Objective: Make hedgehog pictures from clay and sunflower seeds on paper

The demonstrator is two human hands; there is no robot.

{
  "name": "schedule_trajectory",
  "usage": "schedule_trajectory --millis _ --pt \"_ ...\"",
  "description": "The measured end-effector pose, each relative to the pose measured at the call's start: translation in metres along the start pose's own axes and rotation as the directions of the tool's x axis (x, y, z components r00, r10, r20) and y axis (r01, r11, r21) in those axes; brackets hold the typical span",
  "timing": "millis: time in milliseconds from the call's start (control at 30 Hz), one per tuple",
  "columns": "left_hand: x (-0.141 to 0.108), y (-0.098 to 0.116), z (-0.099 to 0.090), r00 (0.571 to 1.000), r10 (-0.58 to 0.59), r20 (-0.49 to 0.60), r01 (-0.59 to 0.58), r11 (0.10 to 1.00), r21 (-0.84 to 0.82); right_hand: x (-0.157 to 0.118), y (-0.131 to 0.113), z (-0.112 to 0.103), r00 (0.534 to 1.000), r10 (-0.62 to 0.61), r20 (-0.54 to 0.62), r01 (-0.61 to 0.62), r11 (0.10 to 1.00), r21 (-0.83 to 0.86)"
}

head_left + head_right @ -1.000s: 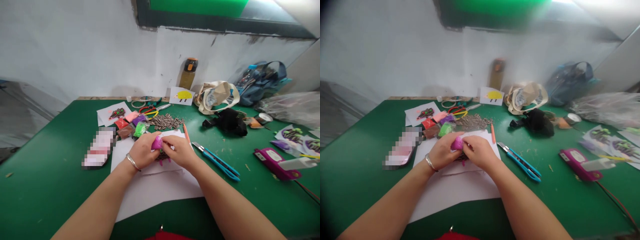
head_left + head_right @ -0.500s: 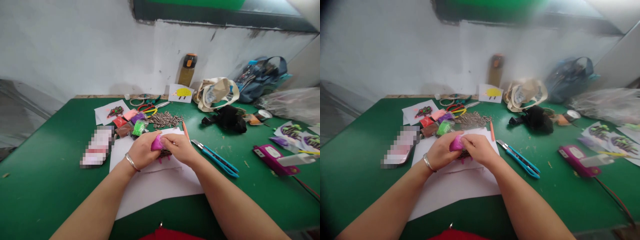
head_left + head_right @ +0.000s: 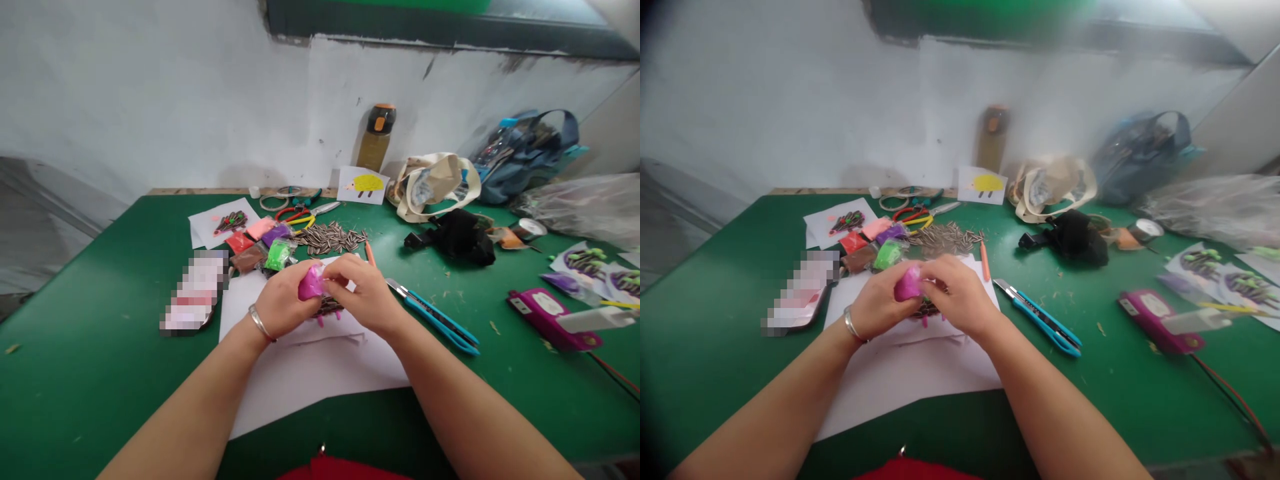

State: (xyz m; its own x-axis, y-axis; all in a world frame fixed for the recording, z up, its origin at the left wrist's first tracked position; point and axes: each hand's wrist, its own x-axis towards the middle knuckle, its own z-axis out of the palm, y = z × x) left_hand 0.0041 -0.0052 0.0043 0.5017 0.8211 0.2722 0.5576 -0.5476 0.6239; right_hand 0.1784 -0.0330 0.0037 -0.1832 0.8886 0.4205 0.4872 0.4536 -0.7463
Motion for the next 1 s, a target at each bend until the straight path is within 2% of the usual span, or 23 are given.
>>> schedule_trajectory --millis 100,367,600,800,1000 --pt "0.0002 -0.0010 -0.0001 1.000 0.010 0.013 -0.010 1.000 -0.001 -0.0005 0.0012 -0.0009 0.996 -0.046 0.075 0.049 0.998 -0.043" --pt "-0.0006 -0.0060 0.0014 0.999 -0.001 0.050 -0.003 0.996 0.087 -0.0003 0.0040 -0.0014 0.973 0.016 0.228 0.010 0.994 -0.113" --pt "-0.0001 -0.0014 0.0015 0.999 -0.011 0.038 0.010 0.999 0.035 -0.0001 0.0058 0.0050 0.979 0.024 0.201 0.007 0.988 -0.151" --pt "-0.0006 -0.0051 0.0009 0.999 -0.040 -0.004 0.040 0.999 0.011 0.0011 0.0064 0.0036 0.975 -0.016 0.220 0.034 0.996 -0.080" --pt "-0.0006 -0.0063 0.0028 1.000 -0.005 0.020 0.004 0.999 0.037 -0.0012 0.0086 0.0044 0.974 0.023 0.227 0.019 0.983 -0.180"
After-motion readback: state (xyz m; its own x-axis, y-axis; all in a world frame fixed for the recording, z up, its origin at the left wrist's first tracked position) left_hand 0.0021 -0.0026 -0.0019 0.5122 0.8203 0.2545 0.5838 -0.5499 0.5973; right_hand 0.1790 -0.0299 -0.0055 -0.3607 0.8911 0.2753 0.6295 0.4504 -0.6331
